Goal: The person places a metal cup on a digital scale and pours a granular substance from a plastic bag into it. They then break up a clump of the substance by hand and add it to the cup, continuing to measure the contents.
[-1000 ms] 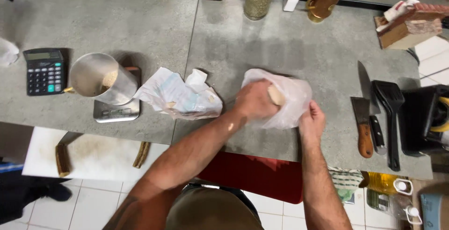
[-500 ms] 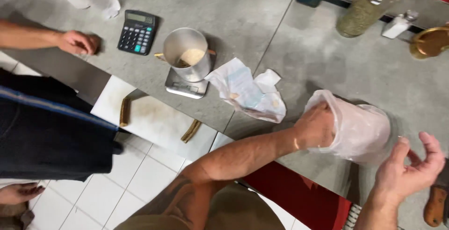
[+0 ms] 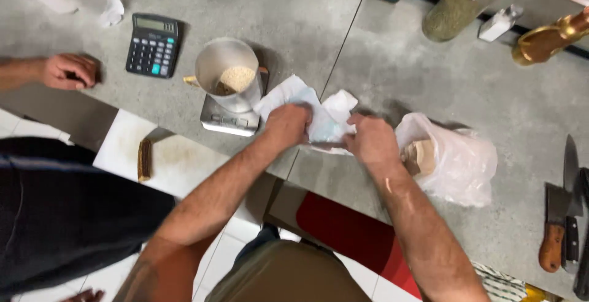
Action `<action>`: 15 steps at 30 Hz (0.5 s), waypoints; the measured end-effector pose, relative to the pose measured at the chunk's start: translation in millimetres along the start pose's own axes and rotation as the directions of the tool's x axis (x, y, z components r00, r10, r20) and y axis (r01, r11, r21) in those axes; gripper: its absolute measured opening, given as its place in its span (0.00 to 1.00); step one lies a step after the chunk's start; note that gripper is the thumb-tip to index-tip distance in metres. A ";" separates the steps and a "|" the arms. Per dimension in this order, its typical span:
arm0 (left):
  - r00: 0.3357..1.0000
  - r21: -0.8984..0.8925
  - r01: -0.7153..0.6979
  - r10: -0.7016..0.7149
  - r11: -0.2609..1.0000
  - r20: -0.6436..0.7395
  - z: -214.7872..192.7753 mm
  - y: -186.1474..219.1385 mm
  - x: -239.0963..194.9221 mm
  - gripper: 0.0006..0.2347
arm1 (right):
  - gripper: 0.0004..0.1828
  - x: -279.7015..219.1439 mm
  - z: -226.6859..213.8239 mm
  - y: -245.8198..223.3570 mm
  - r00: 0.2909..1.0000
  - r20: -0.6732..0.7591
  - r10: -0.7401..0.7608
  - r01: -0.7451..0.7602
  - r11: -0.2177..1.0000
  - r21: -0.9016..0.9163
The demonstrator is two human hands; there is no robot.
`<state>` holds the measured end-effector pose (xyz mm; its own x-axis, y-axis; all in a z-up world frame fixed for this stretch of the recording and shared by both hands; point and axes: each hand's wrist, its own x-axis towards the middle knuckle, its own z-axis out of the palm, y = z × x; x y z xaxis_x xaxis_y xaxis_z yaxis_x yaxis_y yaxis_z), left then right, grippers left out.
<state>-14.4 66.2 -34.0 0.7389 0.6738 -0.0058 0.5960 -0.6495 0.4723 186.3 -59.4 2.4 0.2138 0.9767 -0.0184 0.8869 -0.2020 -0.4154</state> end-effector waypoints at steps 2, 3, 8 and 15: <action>1.000 -0.065 -0.017 0.016 0.998 -0.009 4.9 -11.8 4.9 0.07 | 0.17 11.9 12.8 10.9 0.996 0.080 0.038 -0.036 0.999 -0.027; 1.000 -0.130 -0.011 0.010 0.991 -0.010 10.8 -17.3 -0.8 0.07 | 0.16 12.2 22.8 15.4 0.981 0.179 0.070 -0.062 0.997 -0.047; 0.999 -0.195 0.029 -0.023 0.980 0.034 16.0 -45.3 2.3 0.06 | 0.13 18.8 24.4 22.4 0.969 0.223 0.110 -0.110 0.994 -0.013; 0.987 -0.356 0.158 -0.145 0.921 0.064 -25.9 -6.5 9.9 0.06 | 0.18 10.1 1.0 27.7 0.912 0.410 0.010 -0.044 0.996 0.074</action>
<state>-19.1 86.2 -14.4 0.6634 0.7368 -0.1300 0.5536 -0.3665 0.7478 212.6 -55.1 -10.2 0.0365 0.9186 -0.3936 0.8441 -0.2392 -0.4799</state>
